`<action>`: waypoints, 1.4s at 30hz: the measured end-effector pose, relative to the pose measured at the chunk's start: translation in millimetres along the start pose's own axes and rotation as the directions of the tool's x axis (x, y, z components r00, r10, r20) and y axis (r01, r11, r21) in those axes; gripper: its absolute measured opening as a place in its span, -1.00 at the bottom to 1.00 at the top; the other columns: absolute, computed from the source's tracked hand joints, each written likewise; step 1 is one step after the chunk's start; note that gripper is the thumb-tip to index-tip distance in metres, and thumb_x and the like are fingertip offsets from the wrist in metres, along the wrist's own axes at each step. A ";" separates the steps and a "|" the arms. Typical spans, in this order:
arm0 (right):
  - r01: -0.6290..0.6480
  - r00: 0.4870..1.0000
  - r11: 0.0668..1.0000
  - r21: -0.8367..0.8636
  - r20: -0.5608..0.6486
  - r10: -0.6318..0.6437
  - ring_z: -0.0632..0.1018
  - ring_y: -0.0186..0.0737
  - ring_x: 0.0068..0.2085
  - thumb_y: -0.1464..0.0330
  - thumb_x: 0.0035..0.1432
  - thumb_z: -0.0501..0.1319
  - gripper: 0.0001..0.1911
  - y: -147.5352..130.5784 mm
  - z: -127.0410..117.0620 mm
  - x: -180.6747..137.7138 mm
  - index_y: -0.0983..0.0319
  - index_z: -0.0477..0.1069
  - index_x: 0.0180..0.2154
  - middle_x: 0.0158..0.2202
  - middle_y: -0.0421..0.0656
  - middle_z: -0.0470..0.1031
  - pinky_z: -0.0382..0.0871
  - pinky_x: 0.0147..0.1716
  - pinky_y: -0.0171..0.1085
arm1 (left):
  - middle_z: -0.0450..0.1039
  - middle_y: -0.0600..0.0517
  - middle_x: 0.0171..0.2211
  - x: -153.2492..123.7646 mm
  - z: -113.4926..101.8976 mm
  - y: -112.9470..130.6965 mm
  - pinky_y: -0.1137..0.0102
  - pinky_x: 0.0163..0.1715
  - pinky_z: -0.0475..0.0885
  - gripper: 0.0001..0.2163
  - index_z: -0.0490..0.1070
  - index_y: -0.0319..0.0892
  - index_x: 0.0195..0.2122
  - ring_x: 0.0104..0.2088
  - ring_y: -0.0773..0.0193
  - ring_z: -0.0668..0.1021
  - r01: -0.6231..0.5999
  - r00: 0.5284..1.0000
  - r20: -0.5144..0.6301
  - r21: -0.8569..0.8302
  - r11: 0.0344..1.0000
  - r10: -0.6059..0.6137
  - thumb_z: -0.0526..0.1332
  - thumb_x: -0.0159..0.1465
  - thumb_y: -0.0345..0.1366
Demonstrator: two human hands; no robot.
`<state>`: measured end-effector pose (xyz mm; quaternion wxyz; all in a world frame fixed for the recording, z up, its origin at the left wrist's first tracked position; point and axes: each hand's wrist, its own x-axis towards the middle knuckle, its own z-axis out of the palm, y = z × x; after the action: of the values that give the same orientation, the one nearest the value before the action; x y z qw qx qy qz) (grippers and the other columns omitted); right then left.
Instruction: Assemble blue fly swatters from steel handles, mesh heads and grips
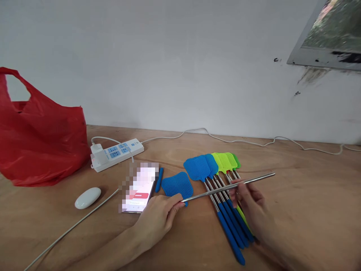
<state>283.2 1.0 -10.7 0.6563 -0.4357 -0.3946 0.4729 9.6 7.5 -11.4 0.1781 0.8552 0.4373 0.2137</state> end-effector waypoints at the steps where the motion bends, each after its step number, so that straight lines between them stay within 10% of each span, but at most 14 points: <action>1: -0.016 0.999 1.000 -0.023 0.043 0.017 0.49 -0.28 -0.51 0.03 0.12 0.45 -0.64 1.2 0.6 -1.9 0.18 0.62 -0.25 -0.48 -0.18 0.55 0.43 -0.55 -0.34 | 0.34 0.09 -0.53 -0.5 0.9 0.4 0.39 -0.48 0.11 -0.71 0.30 -0.11 -0.37 -0.51 0.22 0.45 0.002 1.000 0.001 0.000 1.000 -0.002 -0.06 0.50 -0.28; 16: -0.080 0.953 0.988 -0.133 0.279 0.115 0.56 -0.25 -0.46 0.13 0.22 0.41 -0.72 3.4 -2.5 -6.7 0.21 0.64 -0.18 -0.44 -0.15 0.60 0.50 -0.48 -0.31 | 0.40 0.09 -0.54 0.2 3.3 3.6 0.37 -0.50 0.10 -0.70 0.27 -0.11 -0.40 -0.52 0.22 0.47 -0.042 0.999 -0.008 0.032 0.999 0.042 -0.04 0.50 -0.28; 28: 0.082 0.983 0.990 0.119 -0.175 -0.061 0.46 -0.32 -0.59 0.03 0.01 0.50 -0.67 -12.3 -4.3 10.8 0.12 0.56 -0.40 -0.62 -0.28 0.47 0.34 -0.65 -0.38 | 0.34 0.10 -0.55 1.9 -1.4 0.3 0.38 -0.51 0.08 -0.70 0.25 -0.10 -0.39 -0.53 0.22 0.46 -0.079 0.997 -0.009 0.036 0.996 0.079 -0.08 0.51 -0.28; 42: -0.095 0.939 0.983 -0.157 0.313 0.140 0.63 -0.18 -0.47 0.08 0.16 0.43 -0.69 1.7 2.1 -9.4 0.20 0.64 -0.25 -0.43 -0.10 0.67 0.56 -0.44 -0.24 | 0.30 0.10 -0.55 -4.4 14.1 8.0 0.36 -0.52 0.04 -0.73 0.14 -0.09 -0.42 -0.54 0.22 0.38 -0.084 0.996 0.046 0.069 0.994 0.081 -0.04 0.49 -0.33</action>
<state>278.5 -7.4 -12.7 0.5214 -0.4199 -0.5020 0.5476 20.0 -2.2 -20.3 0.1483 0.8827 0.4050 0.1868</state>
